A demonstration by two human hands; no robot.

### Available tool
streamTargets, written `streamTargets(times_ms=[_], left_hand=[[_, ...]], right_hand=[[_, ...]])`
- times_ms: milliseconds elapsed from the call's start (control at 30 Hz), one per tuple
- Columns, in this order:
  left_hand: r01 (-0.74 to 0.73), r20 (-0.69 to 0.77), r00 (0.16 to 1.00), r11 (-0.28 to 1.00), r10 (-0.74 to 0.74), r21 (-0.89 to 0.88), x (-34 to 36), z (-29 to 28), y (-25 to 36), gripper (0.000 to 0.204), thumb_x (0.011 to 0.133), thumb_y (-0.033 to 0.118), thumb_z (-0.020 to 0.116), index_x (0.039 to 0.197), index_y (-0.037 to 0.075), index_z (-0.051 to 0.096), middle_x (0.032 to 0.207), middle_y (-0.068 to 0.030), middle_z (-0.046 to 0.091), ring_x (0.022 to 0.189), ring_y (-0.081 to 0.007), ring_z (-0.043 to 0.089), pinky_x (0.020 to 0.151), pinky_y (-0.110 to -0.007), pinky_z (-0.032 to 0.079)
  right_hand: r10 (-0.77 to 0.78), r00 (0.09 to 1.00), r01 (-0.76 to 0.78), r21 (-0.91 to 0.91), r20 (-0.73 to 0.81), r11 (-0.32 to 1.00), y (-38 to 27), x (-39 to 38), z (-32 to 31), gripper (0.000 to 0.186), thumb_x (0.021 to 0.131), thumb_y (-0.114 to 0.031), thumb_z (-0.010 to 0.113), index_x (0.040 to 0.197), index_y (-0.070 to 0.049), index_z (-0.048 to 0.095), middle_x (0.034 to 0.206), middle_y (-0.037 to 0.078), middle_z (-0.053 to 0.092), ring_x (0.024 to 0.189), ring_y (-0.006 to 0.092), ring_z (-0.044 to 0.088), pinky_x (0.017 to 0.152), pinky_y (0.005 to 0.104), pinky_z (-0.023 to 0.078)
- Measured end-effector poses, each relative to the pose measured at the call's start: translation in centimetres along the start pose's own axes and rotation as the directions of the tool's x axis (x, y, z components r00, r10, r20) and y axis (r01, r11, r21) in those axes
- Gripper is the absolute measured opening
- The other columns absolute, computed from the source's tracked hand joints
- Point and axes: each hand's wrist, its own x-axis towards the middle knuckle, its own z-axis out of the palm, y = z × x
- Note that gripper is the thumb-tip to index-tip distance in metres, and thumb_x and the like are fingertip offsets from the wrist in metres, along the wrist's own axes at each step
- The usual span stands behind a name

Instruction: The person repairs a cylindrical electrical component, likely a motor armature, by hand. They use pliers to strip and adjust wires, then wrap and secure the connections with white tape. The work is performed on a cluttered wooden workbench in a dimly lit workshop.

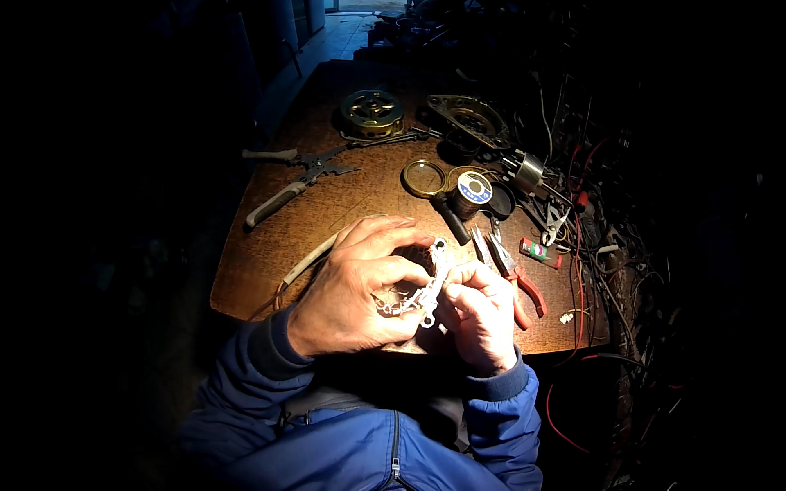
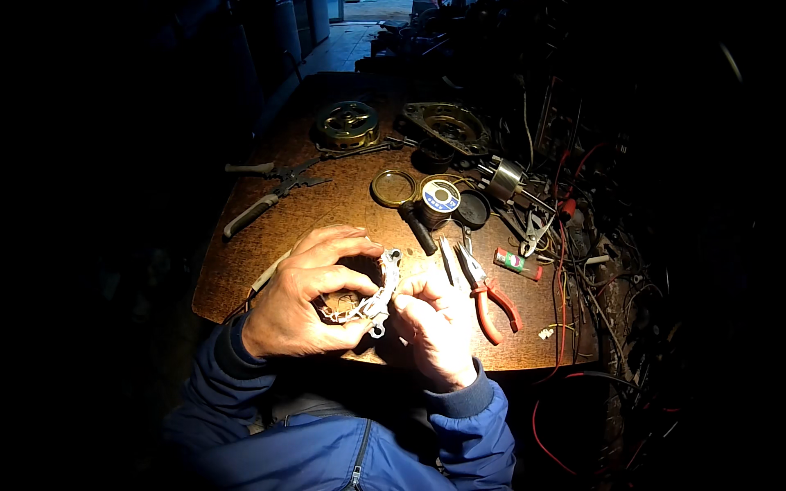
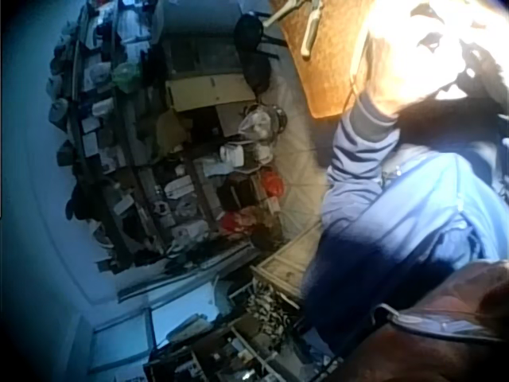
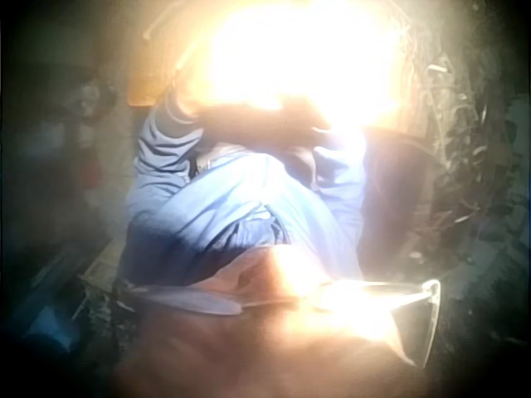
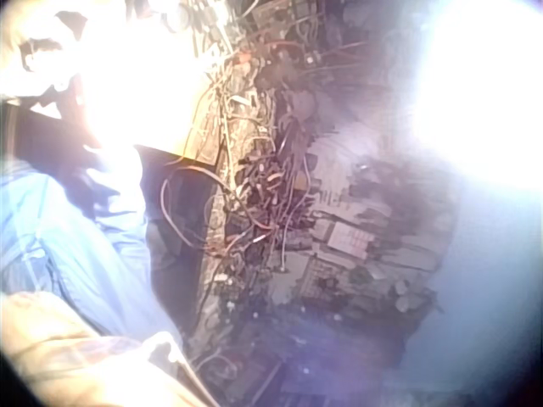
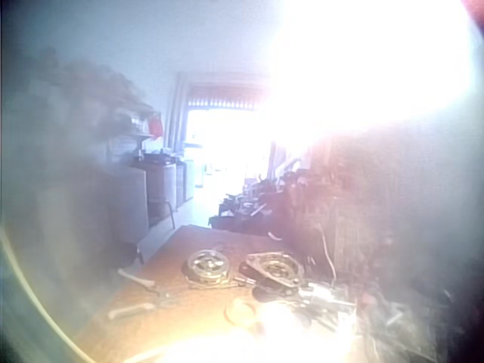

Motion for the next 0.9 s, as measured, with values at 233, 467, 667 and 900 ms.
streamTargets(times_ms=[233, 467, 667, 900], left_hand=[[0.022, 0.012, 1.0, 0.999, -0.023, 0.024, 0.1, 0.03, 0.18, 0.03, 0.068, 0.014, 0.087, 0.096, 0.007, 0.08, 0.135, -0.0141, 0.071, 0.138, -0.0395, 0.057, 0.117, -0.051, 0.044], [0.007, -0.014, 1.0, 1.0, -0.007, -0.017, -0.17, 0.25, -0.04, 0.028, 0.068, 0.014, 0.088, 0.095, 0.007, 0.081, 0.134, -0.0145, 0.072, 0.136, -0.0395, 0.059, 0.116, -0.05, 0.045], [0.021, 0.014, 1.0, 1.0, -0.021, 0.006, -0.09, 0.03, 0.41, 0.033, 0.068, 0.011, 0.091, 0.1, 0.007, 0.082, 0.134, -0.0165, 0.072, 0.138, -0.0412, 0.058, 0.119, -0.053, 0.043], [0.004, 0.013, 1.0, 1.0, -0.004, 0.005, -0.02, -0.01, 0.5, 0.036, 0.07, 0.01, 0.09, 0.105, 0.007, 0.082, 0.13, -0.0151, 0.073, 0.134, -0.0398, 0.062, 0.119, -0.053, 0.042]], right_hand=[[0.0, 1.0, 0.001, 0.046, -0.013, 0.999, 0.01, -0.01, 0.3, 0.008, 0.097, -0.006, 0.067, 0.095, 0.001, 0.063, 0.072, 0.002, 0.058, 0.057, 0.0085, 0.047, 0.052, 0.024, 0.038], [-0.015, 1.0, 0.015, 0.025, 0.021, 1.0, 0.34, -0.05, -0.21, 0.007, 0.1, -0.007, 0.065, 0.098, 0.0, 0.063, 0.074, 0.002, 0.059, 0.056, 0.0084, 0.047, 0.052, 0.0237, 0.039], [-0.042, 0.999, 0.041, -0.053, -0.007, 0.998, 0.51, -0.26, 0.07, 0.007, 0.101, -0.006, 0.067, 0.1, 0.0, 0.064, 0.075, 0.001, 0.059, 0.056, 0.0068, 0.048, 0.051, 0.0223, 0.04], [-0.039, 0.999, 0.039, -0.06, -0.001, 0.997, 0.41, -0.5, 0.29, 0.009, 0.102, -0.01, 0.069, 0.103, -0.001, 0.066, 0.075, 0.0, 0.062, 0.058, 0.0046, 0.05, 0.053, 0.0213, 0.04]])
